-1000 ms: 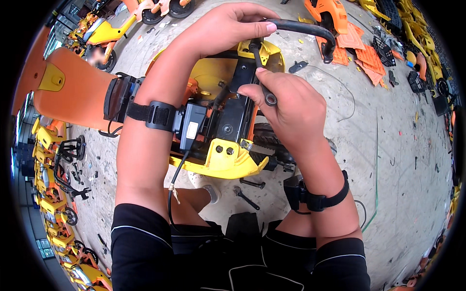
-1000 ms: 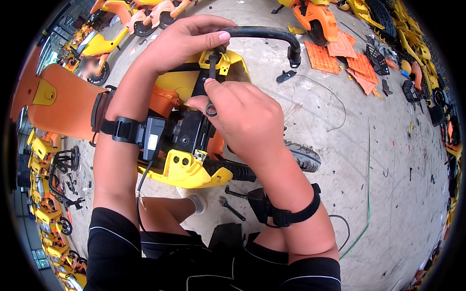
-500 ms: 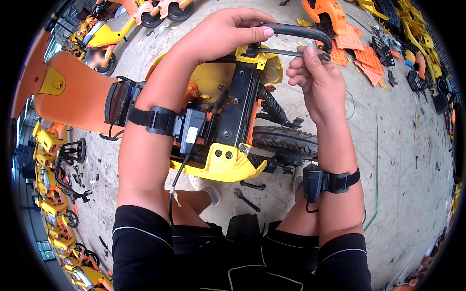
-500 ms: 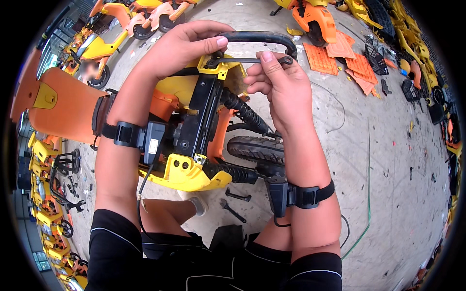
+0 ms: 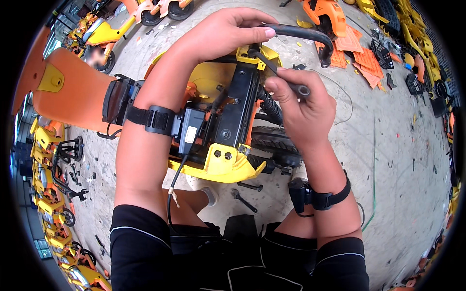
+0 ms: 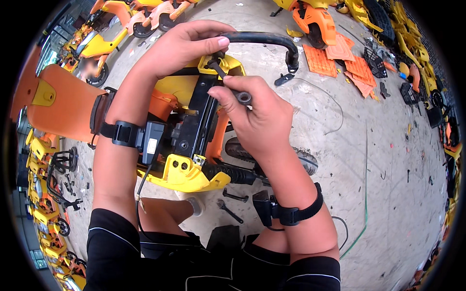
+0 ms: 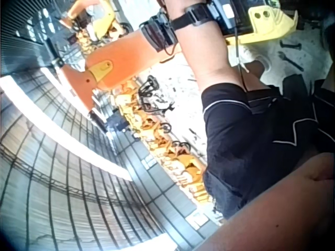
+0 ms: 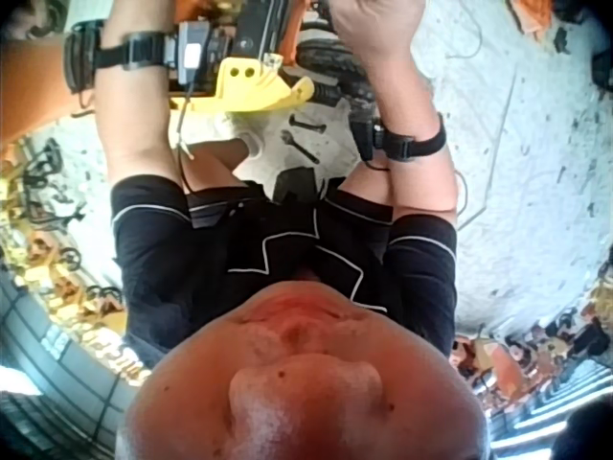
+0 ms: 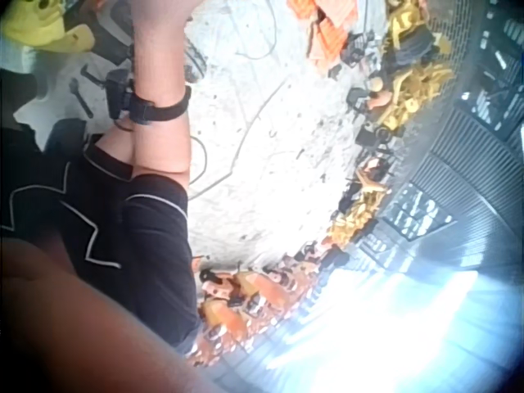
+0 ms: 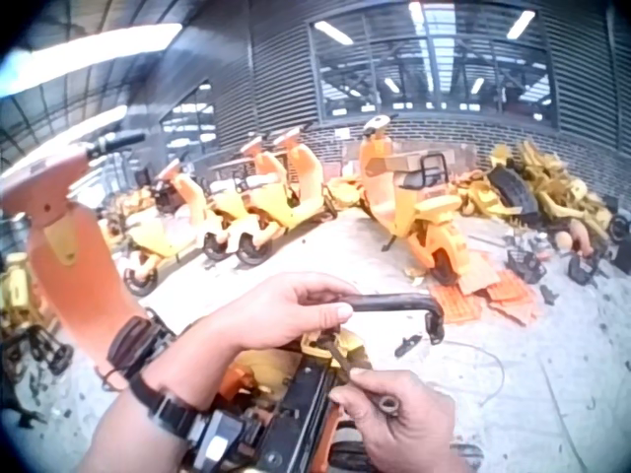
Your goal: The person uses a T-handle wrench to tighten bolts on the handlebar stem of a yellow and orange electric scooter. The person repeatedly tightens the fasteners while holding the handlebar steady, working in a workshop environment filled with similar scooters.
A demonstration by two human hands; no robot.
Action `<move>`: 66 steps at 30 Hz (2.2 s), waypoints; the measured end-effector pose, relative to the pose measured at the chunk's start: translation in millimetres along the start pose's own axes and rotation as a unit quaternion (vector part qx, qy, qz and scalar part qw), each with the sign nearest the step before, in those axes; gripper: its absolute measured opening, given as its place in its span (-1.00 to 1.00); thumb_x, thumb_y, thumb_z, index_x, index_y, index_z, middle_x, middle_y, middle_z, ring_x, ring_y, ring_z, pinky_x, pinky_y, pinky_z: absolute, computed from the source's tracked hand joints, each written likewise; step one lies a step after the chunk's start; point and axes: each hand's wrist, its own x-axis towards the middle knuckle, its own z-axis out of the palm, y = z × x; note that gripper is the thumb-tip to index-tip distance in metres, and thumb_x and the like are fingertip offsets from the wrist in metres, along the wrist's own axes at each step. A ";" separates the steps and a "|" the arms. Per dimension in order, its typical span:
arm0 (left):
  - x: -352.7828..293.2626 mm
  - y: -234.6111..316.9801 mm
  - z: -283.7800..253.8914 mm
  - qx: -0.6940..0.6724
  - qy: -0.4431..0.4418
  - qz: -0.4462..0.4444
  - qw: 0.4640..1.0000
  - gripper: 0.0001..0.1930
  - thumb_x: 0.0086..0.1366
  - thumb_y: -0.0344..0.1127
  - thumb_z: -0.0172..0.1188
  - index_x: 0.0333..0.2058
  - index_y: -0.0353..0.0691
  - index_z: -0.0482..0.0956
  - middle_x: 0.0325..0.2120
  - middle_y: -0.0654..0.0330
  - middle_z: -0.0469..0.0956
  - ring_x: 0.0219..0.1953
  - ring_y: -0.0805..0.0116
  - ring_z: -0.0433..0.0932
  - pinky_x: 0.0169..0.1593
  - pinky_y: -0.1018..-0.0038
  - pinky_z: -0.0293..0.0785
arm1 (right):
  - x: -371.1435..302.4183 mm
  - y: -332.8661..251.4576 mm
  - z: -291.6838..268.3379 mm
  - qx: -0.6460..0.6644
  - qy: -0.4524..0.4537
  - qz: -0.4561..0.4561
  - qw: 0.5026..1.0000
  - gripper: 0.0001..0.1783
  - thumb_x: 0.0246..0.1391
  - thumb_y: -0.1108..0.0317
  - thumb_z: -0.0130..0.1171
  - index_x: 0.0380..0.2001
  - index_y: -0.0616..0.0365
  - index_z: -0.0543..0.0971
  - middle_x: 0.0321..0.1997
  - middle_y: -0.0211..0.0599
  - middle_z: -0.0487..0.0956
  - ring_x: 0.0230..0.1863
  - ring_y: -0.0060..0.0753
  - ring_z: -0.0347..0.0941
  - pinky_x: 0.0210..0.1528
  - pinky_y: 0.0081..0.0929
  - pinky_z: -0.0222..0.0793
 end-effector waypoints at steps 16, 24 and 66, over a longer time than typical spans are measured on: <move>1.0 1.8 -0.6 -0.007 0.000 0.000 1.000 -0.53 0.36 -0.08 0.34 0.13 -0.24 0.59 -0.17 0.25 0.66 -0.08 0.52 0.59 0.03 0.51 0.51 | -4.5 -21.5 13.8 -0.315 -0.080 -0.225 0.918 -0.70 0.07 0.08 0.34 -0.34 0.08 0.60 -0.58 -0.52 0.40 -0.54 -0.48 0.44 -0.53 -0.52 0.33; 1.1 1.3 0.1 -0.016 0.000 -0.015 1.000 -0.55 0.35 -0.07 0.35 0.09 -0.22 0.63 -0.14 0.22 0.68 -0.07 0.49 0.58 0.04 0.50 0.49 | -3.9 -25.1 24.6 -0.316 -0.061 -0.209 0.924 -0.68 -0.06 0.20 0.44 -0.31 0.15 0.60 -0.59 -0.45 0.48 -0.58 -0.39 0.46 -0.56 -0.46 0.30; 0.6 -1.1 0.5 -0.032 0.002 -0.007 0.999 -0.53 0.35 -0.07 0.34 0.11 -0.24 0.60 -0.12 0.17 0.66 -0.07 0.45 0.56 0.04 0.47 0.48 | 0.4 -2.1 -3.9 0.035 0.004 0.038 0.999 -0.73 0.12 0.28 0.45 -0.21 0.19 0.63 -0.41 -0.35 0.70 -0.43 -0.67 0.59 -0.39 -0.65 0.49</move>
